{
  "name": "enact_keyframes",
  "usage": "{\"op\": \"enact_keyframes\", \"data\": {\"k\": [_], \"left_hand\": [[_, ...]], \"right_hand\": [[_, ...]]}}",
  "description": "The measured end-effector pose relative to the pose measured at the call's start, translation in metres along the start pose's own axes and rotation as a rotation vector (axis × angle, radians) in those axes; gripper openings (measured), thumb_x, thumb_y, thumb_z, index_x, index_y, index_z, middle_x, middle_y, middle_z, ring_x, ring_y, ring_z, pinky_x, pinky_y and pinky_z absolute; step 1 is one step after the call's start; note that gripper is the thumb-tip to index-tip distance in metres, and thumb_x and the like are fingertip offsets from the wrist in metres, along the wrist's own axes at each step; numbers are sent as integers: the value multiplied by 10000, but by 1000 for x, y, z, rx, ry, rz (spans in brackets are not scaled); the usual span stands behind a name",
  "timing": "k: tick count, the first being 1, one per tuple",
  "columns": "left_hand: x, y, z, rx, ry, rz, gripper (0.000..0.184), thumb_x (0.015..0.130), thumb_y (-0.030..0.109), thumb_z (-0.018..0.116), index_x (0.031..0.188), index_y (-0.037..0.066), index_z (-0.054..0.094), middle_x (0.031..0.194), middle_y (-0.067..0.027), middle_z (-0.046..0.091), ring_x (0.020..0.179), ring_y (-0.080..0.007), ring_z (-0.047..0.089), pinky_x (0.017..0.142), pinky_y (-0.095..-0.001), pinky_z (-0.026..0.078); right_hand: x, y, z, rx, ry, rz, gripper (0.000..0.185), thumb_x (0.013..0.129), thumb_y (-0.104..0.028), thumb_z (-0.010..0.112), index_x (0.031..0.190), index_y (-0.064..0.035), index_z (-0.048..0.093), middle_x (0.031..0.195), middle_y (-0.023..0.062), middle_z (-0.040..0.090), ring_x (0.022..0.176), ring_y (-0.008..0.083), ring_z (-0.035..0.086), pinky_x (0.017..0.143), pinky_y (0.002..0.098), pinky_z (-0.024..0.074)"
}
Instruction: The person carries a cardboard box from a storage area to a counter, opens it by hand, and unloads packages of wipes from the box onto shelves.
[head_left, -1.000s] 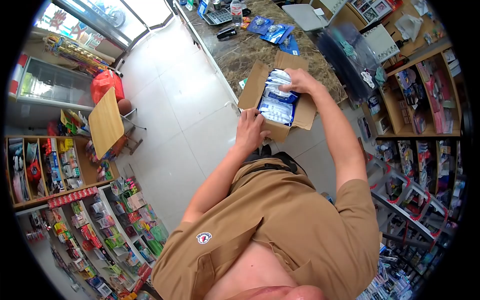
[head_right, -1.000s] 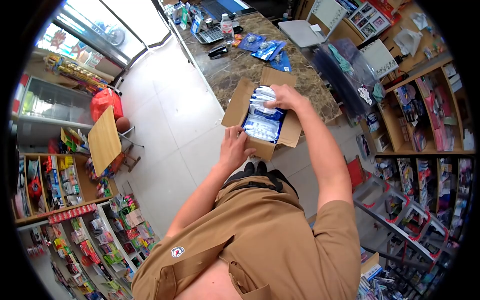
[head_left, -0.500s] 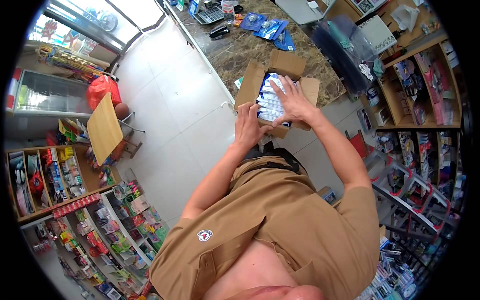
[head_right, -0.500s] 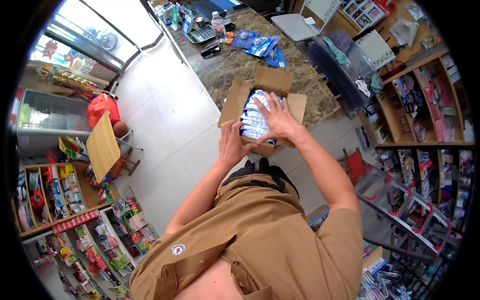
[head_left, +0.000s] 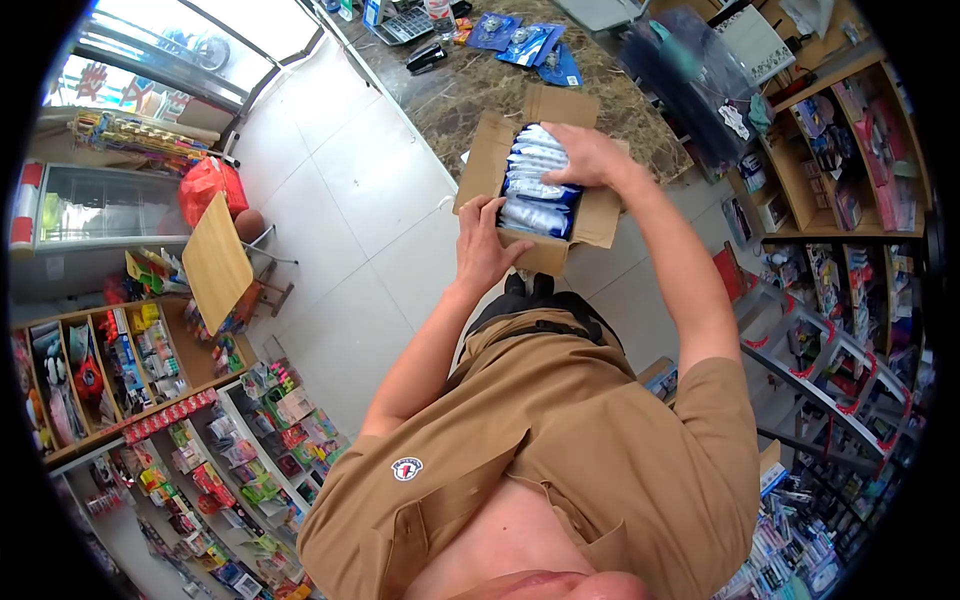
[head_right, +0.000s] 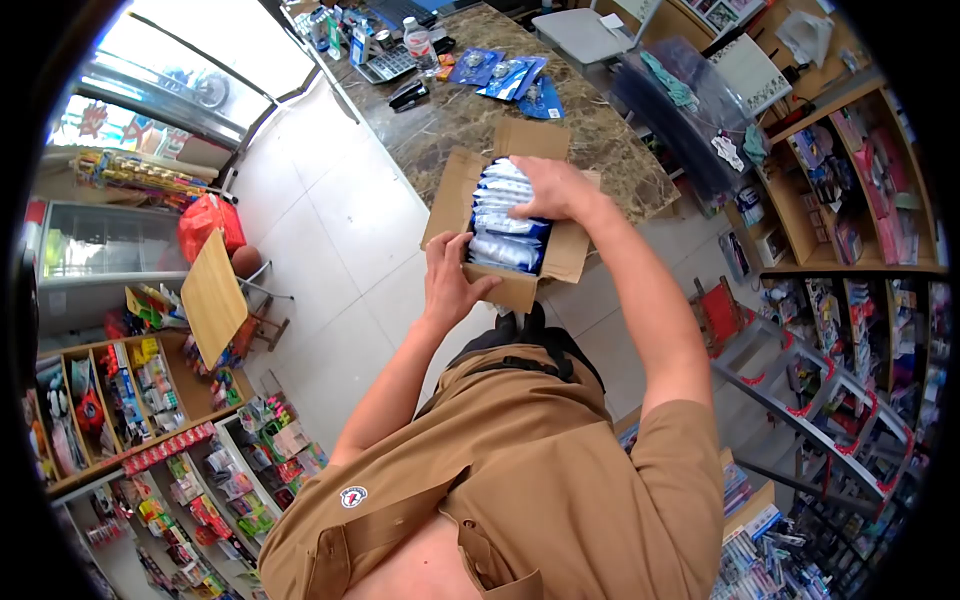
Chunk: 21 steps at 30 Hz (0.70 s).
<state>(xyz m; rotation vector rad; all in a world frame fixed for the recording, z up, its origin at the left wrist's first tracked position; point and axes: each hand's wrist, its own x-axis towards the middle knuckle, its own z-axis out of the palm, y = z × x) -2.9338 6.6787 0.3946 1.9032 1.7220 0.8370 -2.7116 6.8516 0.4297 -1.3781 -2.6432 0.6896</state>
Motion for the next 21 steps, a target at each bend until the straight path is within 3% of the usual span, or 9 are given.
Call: {"op": "enact_keyframes", "data": {"k": [6, 8, 9, 11, 14, 16, 18, 19, 21], "left_hand": [[16, 16, -9, 314, 201, -62, 401, 890, 266, 699, 1198, 24, 614, 1325, -181, 551, 1241, -345, 501, 1049, -482, 325], [26, 7, -3, 379, 183, -46, 380, 900, 235, 674, 1202, 12, 611, 1331, -188, 551, 1246, -342, 500, 1052, -489, 316], [33, 2, -1, 449, 160, -28, 361, 909, 204, 649, 1205, 1, 609, 1337, -196, 551, 1251, -339, 500, 1054, -495, 308], [47, -7, 6, 425, 168, 34, 336, 913, 161, 603, 1196, -21, 611, 1278, -225, 592, 1220, -369, 530, 1020, -492, 370], [66, -25, 14, 164, -105, -72, 311, 897, 133, 534, 1123, -57, 629, 1119, -280, 655, 1061, -452, 608, 913, -517, 489], [79, -32, 18, 41, -231, -278, 332, 890, 160, 470, 1080, -7, 684, 975, -285, 692, 940, -458, 653, 858, -543, 495], [91, -30, 14, -257, -342, -499, 367, 923, 206, 474, 1114, -17, 694, 853, -178, 702, 774, -264, 664, 703, -404, 503], [97, -56, 25, -437, -376, -524, 383, 964, 247, 463, 1166, 19, 694, 818, -63, 640, 727, -164, 585, 668, -342, 477], [106, -58, 22, -608, -446, -682, 348, 1000, 333, 465, 1171, 83, 637, 962, 6, 582, 798, -157, 528, 762, -366, 492]], "right_hand": [[-65, -20, 15, -88, 504, -33, 751, 901, -436, 693, 1464, -3, 449, 1452, 214, 526, 1370, 379, 460, 1122, 457, 402], [-92, -45, 33, 301, 507, 539, 682, 955, -304, 643, 1474, 65, 400, 1488, 281, 458, 1384, 425, 432, 1165, 463, 355], [-101, -52, 50, 302, 512, 541, 682, 955, -304, 643, 1474, 65, 400, 1488, 281, 458, 1384, 425, 432, 1165, 463, 355], [-110, -58, 90, 240, 573, 507, 659, 956, -209, 616, 1468, 121, 364, 1497, 347, 399, 1391, 459, 411, 1189, 460, 323], [-104, -58, 101, 480, 540, 617, 634, 951, -147, 563, 1467, 148, 344, 1521, 361, 362, 1418, 477, 369, 1189, 458, 321], [-97, -65, 73, 599, 471, 710, 555, 941, -170, 560, 1402, 114, 437, 1245, 383, 589, 1171, 512, 579, 1016, 528, 465], [-86, -44, 89, 610, 433, 742, 518, 871, -191, 602, 1290, 104, 522, 964, 361, 669, 922, 521, 660, 834, 565, 537], [-79, -33, 96, 577, 367, 758, 433, 836, -206, 616, 1139, 104, 624, 892, 353, 672, 887, 517, 668, 816, 559, 544], [-69, -13, 108, 523, 388, 662, 260, 817, -156, 589, 810, 72, 714, 828, 339, 676, 873, 482, 695, 818, 518, 573]]}}
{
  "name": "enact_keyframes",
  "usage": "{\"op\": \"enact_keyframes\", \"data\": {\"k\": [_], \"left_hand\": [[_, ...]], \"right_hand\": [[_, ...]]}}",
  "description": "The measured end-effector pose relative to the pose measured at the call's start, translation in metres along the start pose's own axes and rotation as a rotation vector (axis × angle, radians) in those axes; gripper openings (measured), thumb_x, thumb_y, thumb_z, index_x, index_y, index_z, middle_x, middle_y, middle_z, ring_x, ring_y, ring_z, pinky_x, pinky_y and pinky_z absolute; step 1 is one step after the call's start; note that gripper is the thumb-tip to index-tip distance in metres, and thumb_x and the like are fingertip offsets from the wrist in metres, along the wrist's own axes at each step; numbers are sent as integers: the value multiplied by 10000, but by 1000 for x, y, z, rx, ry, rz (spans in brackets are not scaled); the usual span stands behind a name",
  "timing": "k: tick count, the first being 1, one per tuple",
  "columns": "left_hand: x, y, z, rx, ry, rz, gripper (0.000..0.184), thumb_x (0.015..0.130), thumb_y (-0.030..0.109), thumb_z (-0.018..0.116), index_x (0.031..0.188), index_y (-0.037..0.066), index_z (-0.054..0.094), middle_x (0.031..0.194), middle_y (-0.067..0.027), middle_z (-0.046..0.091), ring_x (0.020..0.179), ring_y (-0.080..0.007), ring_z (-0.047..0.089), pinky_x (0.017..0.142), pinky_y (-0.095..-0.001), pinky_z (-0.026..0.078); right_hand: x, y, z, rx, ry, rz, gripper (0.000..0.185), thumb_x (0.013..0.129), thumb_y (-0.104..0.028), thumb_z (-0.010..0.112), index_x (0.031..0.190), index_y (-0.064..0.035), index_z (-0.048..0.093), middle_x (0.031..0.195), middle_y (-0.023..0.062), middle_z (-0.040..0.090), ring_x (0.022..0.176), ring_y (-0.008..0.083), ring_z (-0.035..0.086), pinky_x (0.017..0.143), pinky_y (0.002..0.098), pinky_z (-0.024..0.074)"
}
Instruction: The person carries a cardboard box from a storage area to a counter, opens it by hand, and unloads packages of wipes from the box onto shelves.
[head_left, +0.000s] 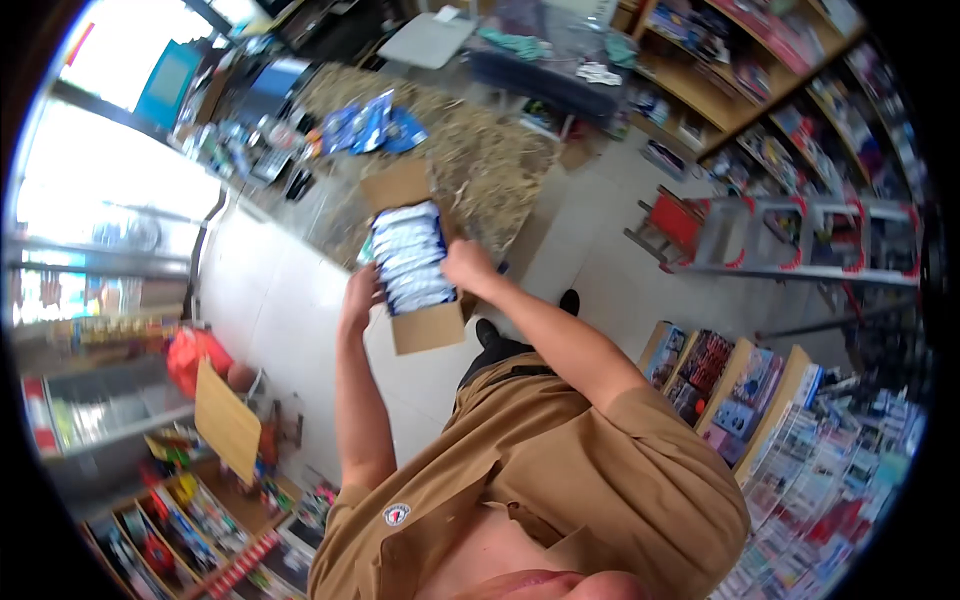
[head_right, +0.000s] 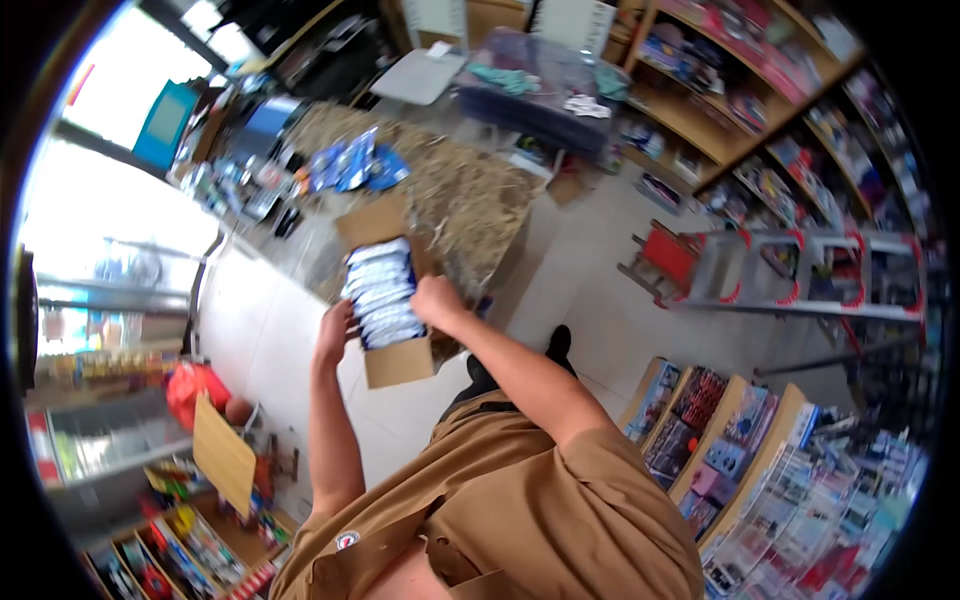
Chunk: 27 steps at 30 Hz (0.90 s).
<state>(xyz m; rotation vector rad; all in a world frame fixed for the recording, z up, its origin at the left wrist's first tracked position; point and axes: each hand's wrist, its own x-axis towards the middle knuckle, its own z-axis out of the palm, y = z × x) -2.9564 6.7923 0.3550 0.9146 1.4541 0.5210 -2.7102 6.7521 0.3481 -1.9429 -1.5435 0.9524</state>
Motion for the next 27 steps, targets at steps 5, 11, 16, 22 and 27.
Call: {"op": "enact_keyframes", "data": {"k": [5, 11, 16, 22, 27], "left_hand": [[-14, 27, 23, 291, 79, 29, 406, 981, 436, 529, 1035, 50, 643, 927, -18, 578, 864, -161, 580, 754, -372, 527], [-47, 48, 134, 832, 251, 397, 408, 997, 289, 426, 956, -69, 617, 754, -267, 620, 742, -404, 626, 694, -495, 455], [-69, 108, 286, 814, 113, 382, 315, 949, 195, 446, 976, -74, 609, 880, -327, 644, 880, -498, 643, 797, -515, 479], [0, 149, 435, 761, -182, 270, 313, 865, 87, 502, 1115, -77, 594, 895, -235, 688, 846, -322, 687, 776, -442, 517], [105, 161, 547, 632, -357, 356, 441, 793, 108, 602, 1196, -70, 614, 1055, -277, 703, 1008, -389, 693, 892, -436, 520]], "right_hand": [[14, 32, 6, 82, -54, -168, 214, 767, -82, 574, 765, 75, 719, 793, 364, 646, 827, 489, 698, 750, 530, 582], [-9, 85, -104, 234, -14, -123, 203, 849, -117, 620, 875, 82, 652, 798, 355, 647, 826, 501, 675, 783, 561, 536], [-12, 161, -236, 201, 33, -82, 197, 855, -86, 595, 935, 92, 621, 828, 349, 654, 838, 511, 663, 771, 561, 536], [2, 253, -350, 98, 184, 117, 180, 870, -50, 575, 977, 91, 608, 862, 346, 667, 843, 519, 662, 772, 576, 539], [41, 360, -385, 132, 310, 344, 229, 880, -63, 578, 1079, 49, 602, 903, 336, 675, 874, 520, 658, 777, 566, 537]]}}
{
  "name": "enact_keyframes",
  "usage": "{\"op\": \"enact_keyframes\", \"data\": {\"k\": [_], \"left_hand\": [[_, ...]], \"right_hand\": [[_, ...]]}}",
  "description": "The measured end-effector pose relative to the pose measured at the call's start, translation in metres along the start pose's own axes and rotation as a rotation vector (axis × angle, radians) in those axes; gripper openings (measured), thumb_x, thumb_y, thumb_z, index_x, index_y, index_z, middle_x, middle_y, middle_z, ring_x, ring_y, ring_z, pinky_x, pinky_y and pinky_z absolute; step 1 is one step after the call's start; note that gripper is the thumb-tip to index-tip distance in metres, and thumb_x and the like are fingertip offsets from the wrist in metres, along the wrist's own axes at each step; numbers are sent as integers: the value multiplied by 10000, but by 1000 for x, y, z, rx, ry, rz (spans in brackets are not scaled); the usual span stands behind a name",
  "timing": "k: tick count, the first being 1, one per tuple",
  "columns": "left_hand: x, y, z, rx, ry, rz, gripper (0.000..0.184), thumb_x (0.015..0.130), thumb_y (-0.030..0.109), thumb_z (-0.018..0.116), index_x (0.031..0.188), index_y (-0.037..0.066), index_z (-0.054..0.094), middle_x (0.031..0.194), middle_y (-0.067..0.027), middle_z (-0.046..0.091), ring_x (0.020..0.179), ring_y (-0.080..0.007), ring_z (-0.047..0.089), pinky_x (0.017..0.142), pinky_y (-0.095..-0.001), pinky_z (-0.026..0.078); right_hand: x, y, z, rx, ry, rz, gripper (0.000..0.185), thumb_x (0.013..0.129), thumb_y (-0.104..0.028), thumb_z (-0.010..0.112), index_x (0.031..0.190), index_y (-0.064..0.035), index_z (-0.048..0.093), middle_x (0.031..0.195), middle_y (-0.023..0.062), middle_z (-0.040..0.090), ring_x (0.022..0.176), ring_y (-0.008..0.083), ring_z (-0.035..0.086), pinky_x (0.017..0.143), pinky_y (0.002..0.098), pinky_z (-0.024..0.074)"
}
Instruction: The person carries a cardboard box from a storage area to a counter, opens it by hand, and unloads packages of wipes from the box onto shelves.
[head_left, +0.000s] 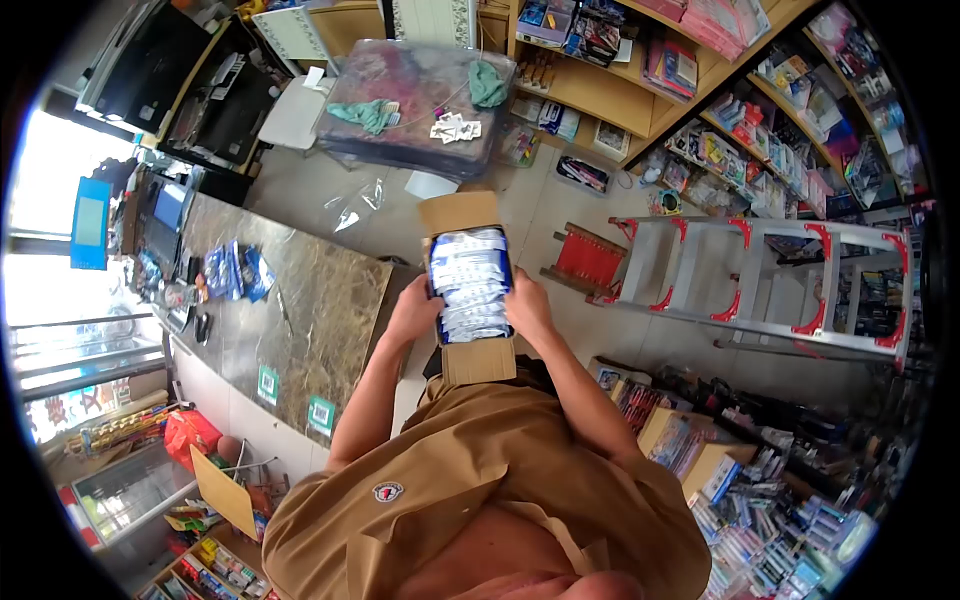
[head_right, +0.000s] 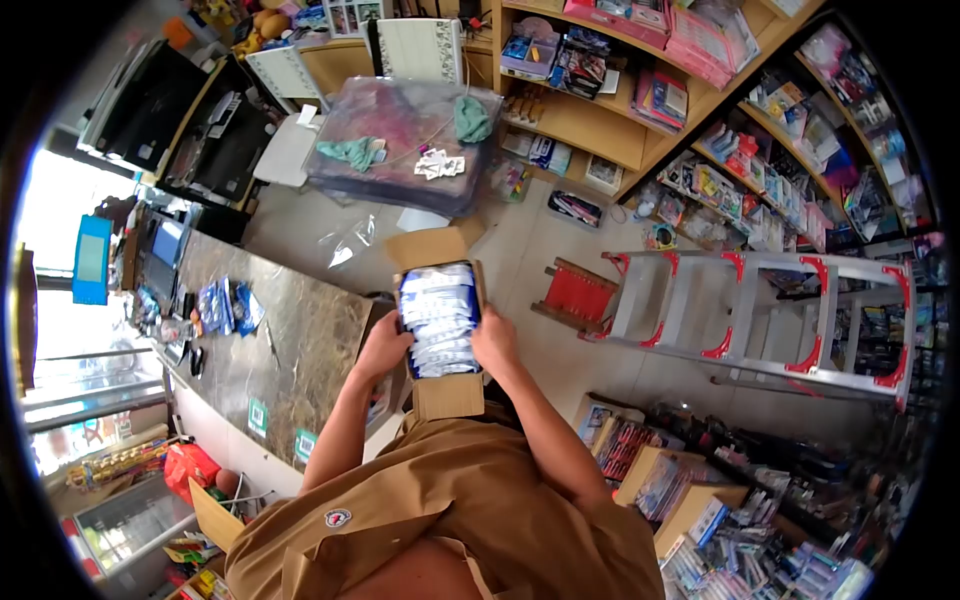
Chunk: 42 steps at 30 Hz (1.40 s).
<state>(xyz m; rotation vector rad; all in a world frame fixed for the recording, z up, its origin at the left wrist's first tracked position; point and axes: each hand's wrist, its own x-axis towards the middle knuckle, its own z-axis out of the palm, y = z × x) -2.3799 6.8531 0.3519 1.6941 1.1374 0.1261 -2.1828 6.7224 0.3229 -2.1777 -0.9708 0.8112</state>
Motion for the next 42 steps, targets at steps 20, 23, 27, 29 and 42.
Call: {"op": "enact_keyframes", "data": {"k": [20, 23, 27, 29, 42], "left_hand": [[361, 84, 54, 337, -267, 90, 406, 895, 243, 504, 1221, 46, 645, 1138, -295, 670, 1114, -460, 621, 971, -519, 477], [398, 84, 44, 245, -233, 134, 406, 868, 248, 528, 1178, 21, 660, 1103, -296, 678, 1110, -456, 626, 954, -501, 490], [423, 103, 39, 161, -270, 98, 477, 820, 274, 596, 1204, 5, 679, 1125, -267, 695, 1099, -421, 652, 952, -450, 507], [428, 107, 47, 143, -272, 56, 488, 813, 251, 607, 1231, 8, 674, 1155, -256, 696, 1112, -411, 653, 958, -445, 505], [435, 89, 165, 90, -115, -308, 467, 789, 185, 632, 1240, 84, 690, 1103, -199, 734, 1056, -375, 691, 955, -433, 534]], "right_hand": [[253, 57, -49, 180, 136, 462, 347, 852, -138, 519, 1107, 50, 660, 1131, 330, 657, 1115, 503, 601, 925, 517, 486], [289, 47, -61, 174, 94, 489, 351, 818, -103, 555, 1112, 59, 656, 1117, 321, 672, 1095, 494, 623, 897, 495, 495], [321, 60, -69, 223, 30, 472, 375, 834, -101, 566, 1171, 47, 640, 1106, 286, 696, 1042, 454, 666, 861, 471, 498], [334, 64, -76, 202, -22, 528, 375, 838, -93, 569, 1181, 44, 635, 1128, 275, 693, 1074, 417, 665, 861, 445, 495], [376, 178, -121, 196, -266, 514, 500, 786, 9, 613, 1286, 14, 612, 1178, 203, 705, 1128, 306, 659, 969, 368, 481]]}}
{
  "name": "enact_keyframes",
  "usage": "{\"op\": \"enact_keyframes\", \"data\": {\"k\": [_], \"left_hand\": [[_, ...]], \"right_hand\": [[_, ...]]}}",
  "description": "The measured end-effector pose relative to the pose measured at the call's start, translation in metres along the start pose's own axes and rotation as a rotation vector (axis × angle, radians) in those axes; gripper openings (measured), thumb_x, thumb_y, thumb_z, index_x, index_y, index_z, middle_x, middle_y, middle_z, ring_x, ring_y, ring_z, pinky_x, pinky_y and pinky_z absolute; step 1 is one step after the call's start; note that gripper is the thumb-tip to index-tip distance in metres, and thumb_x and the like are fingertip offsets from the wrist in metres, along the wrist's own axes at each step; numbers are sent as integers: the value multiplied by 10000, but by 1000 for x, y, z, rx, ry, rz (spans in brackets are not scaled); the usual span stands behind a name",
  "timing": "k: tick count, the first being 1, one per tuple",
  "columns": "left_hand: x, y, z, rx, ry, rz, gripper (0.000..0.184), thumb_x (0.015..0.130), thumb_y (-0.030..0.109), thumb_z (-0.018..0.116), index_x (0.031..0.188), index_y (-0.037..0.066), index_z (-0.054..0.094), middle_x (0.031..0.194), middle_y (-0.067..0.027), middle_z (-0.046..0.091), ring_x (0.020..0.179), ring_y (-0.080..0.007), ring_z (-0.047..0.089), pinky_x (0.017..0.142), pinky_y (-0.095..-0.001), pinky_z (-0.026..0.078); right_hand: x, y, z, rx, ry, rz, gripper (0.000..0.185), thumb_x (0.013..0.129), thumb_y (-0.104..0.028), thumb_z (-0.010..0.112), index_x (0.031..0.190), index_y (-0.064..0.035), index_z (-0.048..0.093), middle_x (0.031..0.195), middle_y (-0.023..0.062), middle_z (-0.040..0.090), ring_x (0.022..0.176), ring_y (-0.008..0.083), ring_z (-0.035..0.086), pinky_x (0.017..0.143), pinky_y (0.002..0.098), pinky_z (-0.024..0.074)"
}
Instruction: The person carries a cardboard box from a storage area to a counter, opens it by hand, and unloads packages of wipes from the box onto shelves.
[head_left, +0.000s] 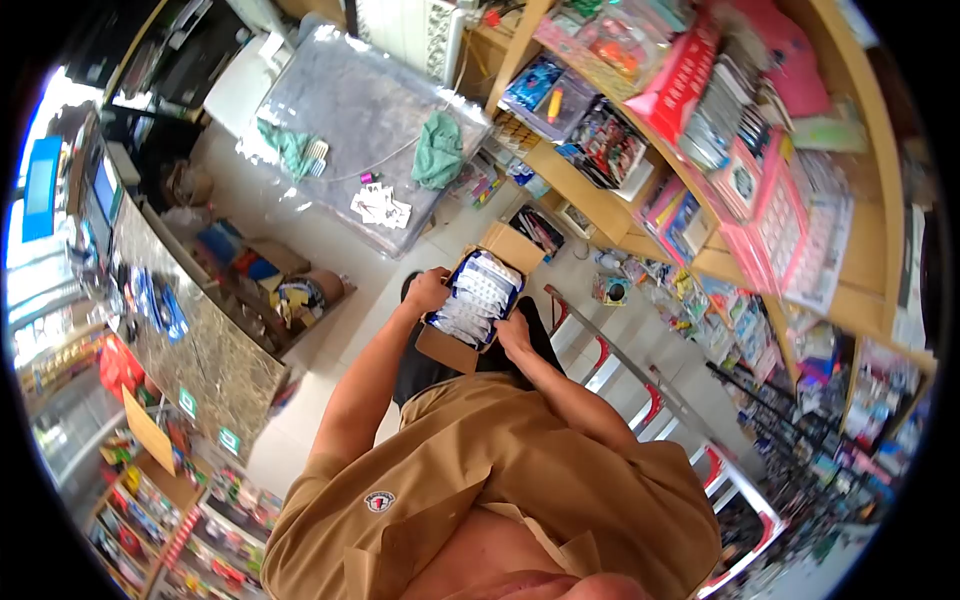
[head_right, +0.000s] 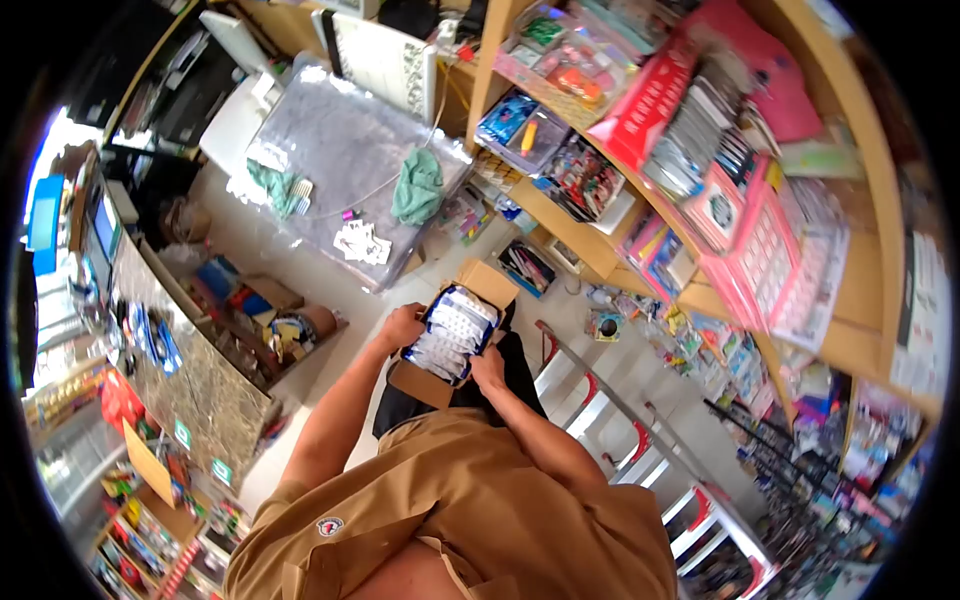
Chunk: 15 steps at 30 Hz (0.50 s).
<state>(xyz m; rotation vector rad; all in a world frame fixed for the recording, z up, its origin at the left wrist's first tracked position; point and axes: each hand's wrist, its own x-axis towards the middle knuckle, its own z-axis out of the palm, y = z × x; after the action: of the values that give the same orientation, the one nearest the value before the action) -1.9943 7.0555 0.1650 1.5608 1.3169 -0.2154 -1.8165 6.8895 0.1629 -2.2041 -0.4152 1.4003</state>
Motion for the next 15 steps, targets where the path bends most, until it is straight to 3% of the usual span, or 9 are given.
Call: {"op": "enact_keyframes", "data": {"k": [1, 3, 5, 8, 10, 15], "left_hand": [[2, -10, 14, -16, 12, 34, 445, 793, 160, 619, 1224, 76, 691, 1104, -216, 726, 1035, -400, 688, 936, -459, 539], [7, -27, 43, -7, 60, 35, 446, 802, 135, 600, 1237, 71, 674, 1100, -235, 715, 1032, -426, 675, 920, -497, 533], [7, -38, 60, 37, 70, 38, 493, 820, 88, 535, 1306, 71, 617, 1079, -249, 707, 1027, -454, 663, 916, -534, 520], [29, -70, 86, -35, 122, 31, 560, 816, 64, 519, 1373, 64, 569, 1217, -260, 655, 1113, -447, 629, 971, -513, 499], [52, -102, 106, -52, 145, 58, 625, 809, 34, 502, 1434, 50, 511, 1347, -253, 582, 1178, -447, 593, 1012, -489, 479], [134, -192, 141, -20, 143, 42, 645, 800, 1, 490, 1444, 28, 484, 1347, -243, 584, 1194, -449, 585, 1021, -490, 474]], "right_hand": [[14, 16, -1, -23, -30, 2, 500, 786, 9, 613, 1286, 14, 612, 1178, 203, 705, 1128, 306, 659, 969, 368, 481], [37, 56, 2, -75, -9, -95, 496, 788, -71, 640, 1274, 22, 597, 1152, 265, 697, 1114, 392, 666, 945, 433, 505], [60, 84, 8, -39, -75, -37, 529, 780, -34, 649, 1305, -1, 593, 1173, 217, 710, 1146, 323, 667, 966, 401, 494], [96, 123, 33, 203, -155, -56, 603, 793, 91, 583, 1382, -36, 559, 1311, 125, 655, 1232, 231, 597, 1041, 336, 444], [123, 136, 58, 263, -157, -80, 573, 793, 108, 561, 1354, -6, 565, 1283, 123, 655, 1199, 235, 605, 1009, 338, 461], [213, 177, 120, 170, -154, -72, 491, 795, 69, 549, 1282, 24, 591, 1203, 108, 672, 1090, 224, 617, 953, 312, 468]]}}
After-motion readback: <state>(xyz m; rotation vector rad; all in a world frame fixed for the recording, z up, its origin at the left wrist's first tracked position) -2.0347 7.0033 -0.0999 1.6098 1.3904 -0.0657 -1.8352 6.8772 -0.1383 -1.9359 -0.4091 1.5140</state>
